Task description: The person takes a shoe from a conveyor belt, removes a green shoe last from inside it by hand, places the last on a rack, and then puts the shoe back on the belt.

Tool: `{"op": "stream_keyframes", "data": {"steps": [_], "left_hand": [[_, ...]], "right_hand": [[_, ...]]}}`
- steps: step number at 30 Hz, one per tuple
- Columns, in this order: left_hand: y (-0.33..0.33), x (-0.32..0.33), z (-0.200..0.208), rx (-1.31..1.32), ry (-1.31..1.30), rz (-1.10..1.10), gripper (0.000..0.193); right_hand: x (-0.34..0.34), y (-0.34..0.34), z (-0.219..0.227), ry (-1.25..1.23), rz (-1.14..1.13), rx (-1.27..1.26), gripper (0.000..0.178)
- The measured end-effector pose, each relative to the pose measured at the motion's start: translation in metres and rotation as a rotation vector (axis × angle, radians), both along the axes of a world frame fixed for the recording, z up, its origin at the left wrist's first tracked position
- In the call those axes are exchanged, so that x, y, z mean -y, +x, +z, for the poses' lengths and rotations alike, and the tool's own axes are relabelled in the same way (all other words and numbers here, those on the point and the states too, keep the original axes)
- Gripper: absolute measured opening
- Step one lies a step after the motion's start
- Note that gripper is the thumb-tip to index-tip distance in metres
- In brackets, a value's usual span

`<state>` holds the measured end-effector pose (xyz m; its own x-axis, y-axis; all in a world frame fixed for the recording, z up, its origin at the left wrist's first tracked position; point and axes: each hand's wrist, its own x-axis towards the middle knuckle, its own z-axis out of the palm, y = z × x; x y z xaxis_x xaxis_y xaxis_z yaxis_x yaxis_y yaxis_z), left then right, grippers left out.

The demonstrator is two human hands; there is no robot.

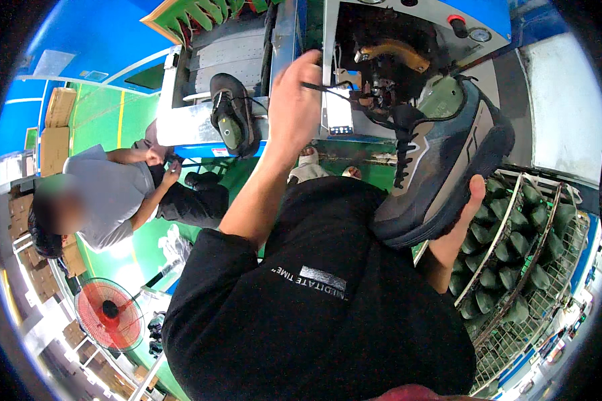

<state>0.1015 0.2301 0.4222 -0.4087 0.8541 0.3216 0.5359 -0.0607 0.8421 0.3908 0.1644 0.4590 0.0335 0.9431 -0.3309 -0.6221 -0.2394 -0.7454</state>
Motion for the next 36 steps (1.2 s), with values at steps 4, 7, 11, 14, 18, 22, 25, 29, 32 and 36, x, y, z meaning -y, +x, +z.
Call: {"op": "stream_keyframes", "data": {"steps": [4, 7, 11, 14, 18, 22, 25, 29, 32, 36], "left_hand": [[0.026, 0.023, -0.014, -0.374, -0.096, -0.438, 0.034], [0.061, 0.036, -0.020, 0.268, -0.169, -0.584, 0.028], [0.086, 0.031, -0.026, 0.331, -0.055, -0.447, 0.024], [0.092, 0.021, -0.032, 0.156, 0.126, -0.424, 0.022], [0.092, 0.018, -0.028, -0.043, 0.216, -0.478, 0.025], [0.089, 0.014, -0.015, -0.154, 0.175, -0.579, 0.029], [0.094, 0.012, -0.009, -0.192, 0.134, -0.619, 0.032], [0.104, 0.012, -0.013, -0.110, 0.082, -0.550, 0.031], [0.105, 0.001, -0.015, 0.230, -0.105, -0.583, 0.014], [0.097, -0.004, -0.008, 0.703, -0.544, -0.974, 0.010]], "right_hand": [[0.000, -0.042, 0.048, -0.143, -0.100, -0.099, 0.064], [-0.025, 0.016, -0.029, -0.089, -0.023, 0.077, 0.060], [-0.028, 0.017, -0.024, -0.155, -0.121, 0.132, 0.052], [-0.026, 0.019, -0.023, -0.063, -0.122, 0.185, 0.053], [-0.018, 0.008, -0.003, -0.022, -0.049, 0.162, 0.060], [-0.020, 0.030, -0.017, 0.009, -0.071, 0.296, 0.057], [-0.022, 0.035, -0.022, 0.015, -0.104, 0.357, 0.056], [-0.020, 0.033, -0.021, -0.018, -0.105, 0.334, 0.057], [-0.014, 0.008, 0.007, -0.070, -0.024, 0.047, 0.059], [-0.017, 0.030, -0.034, -0.032, 0.039, -0.224, 0.060]]}}
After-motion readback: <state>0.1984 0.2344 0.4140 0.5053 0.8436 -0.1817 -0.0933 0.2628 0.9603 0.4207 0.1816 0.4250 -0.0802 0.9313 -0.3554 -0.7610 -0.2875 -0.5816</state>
